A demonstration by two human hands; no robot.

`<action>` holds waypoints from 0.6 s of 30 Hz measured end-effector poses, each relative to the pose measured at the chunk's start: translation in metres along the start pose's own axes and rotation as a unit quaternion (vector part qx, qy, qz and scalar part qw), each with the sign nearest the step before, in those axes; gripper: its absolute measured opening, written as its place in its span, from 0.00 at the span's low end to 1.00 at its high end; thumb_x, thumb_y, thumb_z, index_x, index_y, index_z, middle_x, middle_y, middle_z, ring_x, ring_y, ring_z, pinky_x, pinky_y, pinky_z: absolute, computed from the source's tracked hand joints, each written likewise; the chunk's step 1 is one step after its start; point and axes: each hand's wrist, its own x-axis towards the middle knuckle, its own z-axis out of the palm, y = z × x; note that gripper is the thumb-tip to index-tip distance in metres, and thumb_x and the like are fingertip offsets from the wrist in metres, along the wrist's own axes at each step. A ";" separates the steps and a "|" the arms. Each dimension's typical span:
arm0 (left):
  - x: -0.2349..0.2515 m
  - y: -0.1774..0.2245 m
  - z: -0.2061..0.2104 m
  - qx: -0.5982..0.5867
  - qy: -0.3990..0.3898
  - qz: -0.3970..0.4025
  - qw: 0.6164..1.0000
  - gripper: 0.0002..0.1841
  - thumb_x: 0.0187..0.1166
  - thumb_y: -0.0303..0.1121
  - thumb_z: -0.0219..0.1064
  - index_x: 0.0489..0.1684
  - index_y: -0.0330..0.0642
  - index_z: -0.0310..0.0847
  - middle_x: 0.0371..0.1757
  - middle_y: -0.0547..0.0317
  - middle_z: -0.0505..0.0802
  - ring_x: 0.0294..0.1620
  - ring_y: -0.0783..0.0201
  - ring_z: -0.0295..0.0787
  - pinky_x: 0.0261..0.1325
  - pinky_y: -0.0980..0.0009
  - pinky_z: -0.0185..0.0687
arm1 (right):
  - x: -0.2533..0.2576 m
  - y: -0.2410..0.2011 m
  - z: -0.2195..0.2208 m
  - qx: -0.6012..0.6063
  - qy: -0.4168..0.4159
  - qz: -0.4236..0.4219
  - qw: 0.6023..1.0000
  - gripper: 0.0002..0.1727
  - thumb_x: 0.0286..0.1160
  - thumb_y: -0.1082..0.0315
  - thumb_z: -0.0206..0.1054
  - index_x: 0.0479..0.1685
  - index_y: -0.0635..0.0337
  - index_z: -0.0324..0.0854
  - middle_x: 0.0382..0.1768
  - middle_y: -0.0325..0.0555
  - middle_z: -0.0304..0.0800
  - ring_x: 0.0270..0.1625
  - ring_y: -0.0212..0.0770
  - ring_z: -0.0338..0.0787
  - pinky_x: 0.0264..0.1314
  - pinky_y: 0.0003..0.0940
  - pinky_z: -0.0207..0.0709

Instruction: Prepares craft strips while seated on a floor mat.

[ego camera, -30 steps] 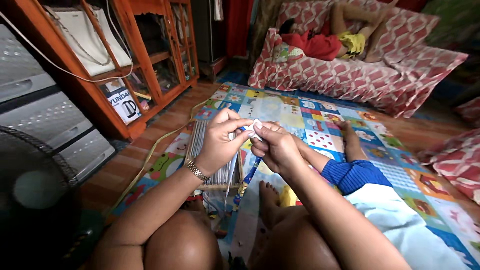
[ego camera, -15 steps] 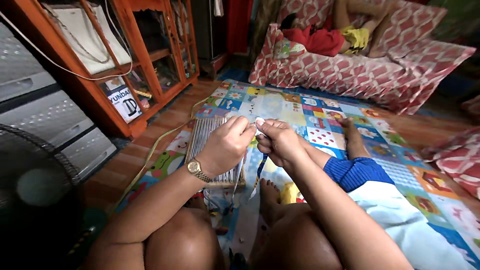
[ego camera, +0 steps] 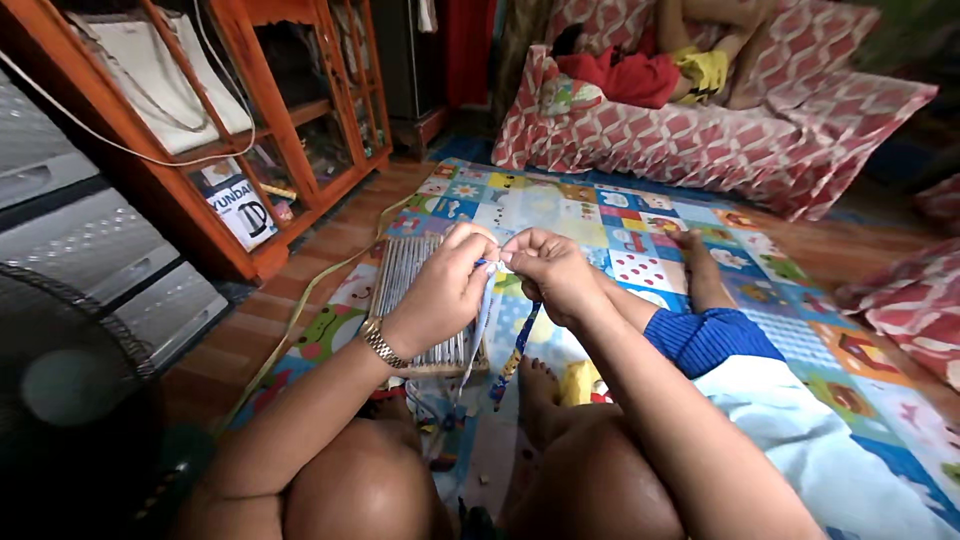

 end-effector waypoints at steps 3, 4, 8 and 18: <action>-0.001 -0.002 0.000 -0.108 0.012 -0.079 0.991 0.05 0.86 0.24 0.57 0.45 0.37 0.79 0.45 0.56 0.90 0.37 0.69 0.89 0.40 0.73 0.89 | 0.000 -0.003 -0.005 -0.060 -0.044 -0.002 0.997 0.13 0.87 0.68 0.61 0.31 0.59 0.82 0.16 0.34 0.71 0.14 0.23 0.63 0.16 0.16 0.57; -0.002 0.000 -0.002 -0.144 0.013 -0.113 0.983 0.04 0.86 0.23 0.58 0.44 0.38 0.79 0.40 0.56 0.91 0.32 0.69 0.89 0.36 0.74 0.88 | -0.001 -0.004 -0.007 -0.082 -0.055 -0.016 0.995 0.13 0.88 0.67 0.60 0.32 0.58 0.83 0.16 0.33 0.70 0.14 0.23 0.63 0.17 0.17 0.57; -0.002 0.003 -0.009 -0.259 0.002 -0.201 0.945 0.05 0.83 0.21 0.57 0.39 0.39 0.77 0.32 0.57 0.87 0.26 0.69 0.84 0.31 0.76 0.83 | -0.005 -0.008 -0.018 -0.073 -0.121 -0.073 0.987 0.11 0.72 0.76 0.68 0.52 0.59 0.84 0.19 0.34 0.76 0.17 0.23 0.69 0.19 0.17 0.62; 0.001 -0.005 -0.017 -0.562 -0.095 -0.292 0.768 0.12 0.83 0.28 0.49 0.34 0.46 0.79 0.32 0.63 0.87 0.24 0.76 0.78 0.28 0.81 0.76 | -0.007 -0.009 -0.018 -0.118 -0.136 -0.225 0.958 0.13 0.59 0.80 0.76 0.43 0.59 0.95 0.31 0.33 0.81 0.27 0.21 0.72 0.26 0.13 0.65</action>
